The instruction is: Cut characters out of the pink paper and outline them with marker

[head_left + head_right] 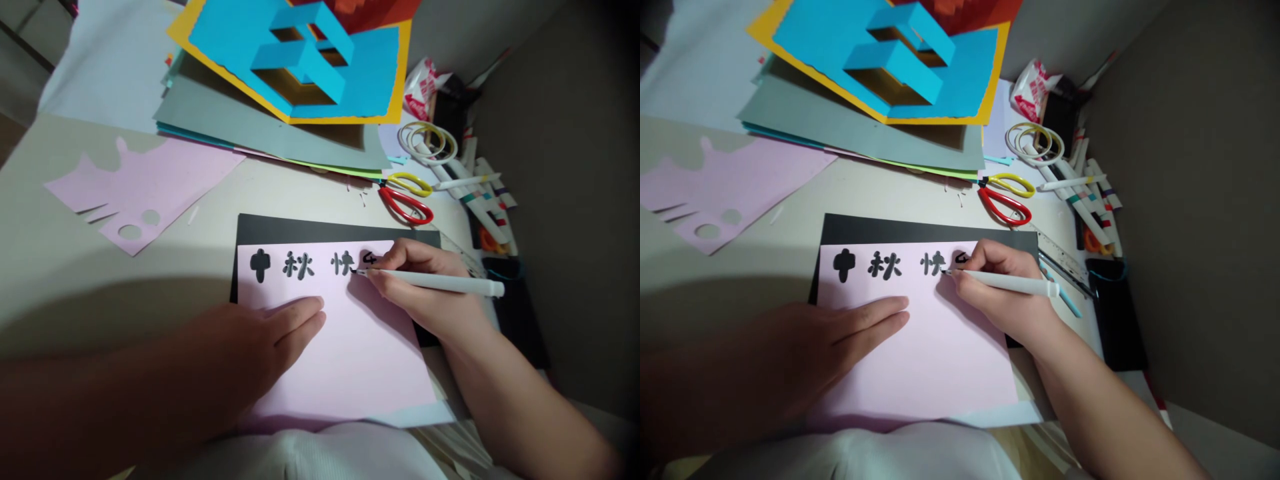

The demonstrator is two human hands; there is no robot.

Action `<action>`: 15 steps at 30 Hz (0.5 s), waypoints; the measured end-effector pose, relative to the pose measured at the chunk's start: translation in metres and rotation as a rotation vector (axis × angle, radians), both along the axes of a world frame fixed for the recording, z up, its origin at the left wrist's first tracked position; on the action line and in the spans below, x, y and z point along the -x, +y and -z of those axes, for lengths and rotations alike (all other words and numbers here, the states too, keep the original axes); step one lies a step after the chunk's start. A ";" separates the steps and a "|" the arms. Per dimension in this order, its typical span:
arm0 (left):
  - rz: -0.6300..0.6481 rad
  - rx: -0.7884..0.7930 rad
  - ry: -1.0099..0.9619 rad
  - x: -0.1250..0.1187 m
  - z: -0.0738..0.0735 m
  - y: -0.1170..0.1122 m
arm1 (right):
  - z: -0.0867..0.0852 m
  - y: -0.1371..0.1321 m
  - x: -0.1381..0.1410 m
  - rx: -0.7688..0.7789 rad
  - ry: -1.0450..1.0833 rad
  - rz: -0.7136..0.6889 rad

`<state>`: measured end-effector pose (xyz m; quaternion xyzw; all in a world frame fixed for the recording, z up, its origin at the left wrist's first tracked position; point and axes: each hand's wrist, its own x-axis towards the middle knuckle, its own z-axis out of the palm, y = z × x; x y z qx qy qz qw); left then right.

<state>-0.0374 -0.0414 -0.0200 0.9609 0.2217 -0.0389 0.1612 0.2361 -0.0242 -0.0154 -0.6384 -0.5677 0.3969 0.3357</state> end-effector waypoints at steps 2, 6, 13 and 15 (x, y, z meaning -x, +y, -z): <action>0.021 0.030 0.010 0.001 0.001 -0.001 | -0.001 0.000 0.000 -0.004 -0.016 -0.005; 0.010 0.043 0.002 0.003 0.002 -0.002 | -0.001 0.001 0.000 -0.009 -0.039 -0.006; 0.023 0.036 0.015 0.001 -0.001 0.000 | 0.001 0.001 -0.002 -0.008 -0.013 -0.005; 0.023 0.040 0.029 -0.003 -0.003 0.002 | 0.001 0.001 -0.003 -0.001 0.015 0.002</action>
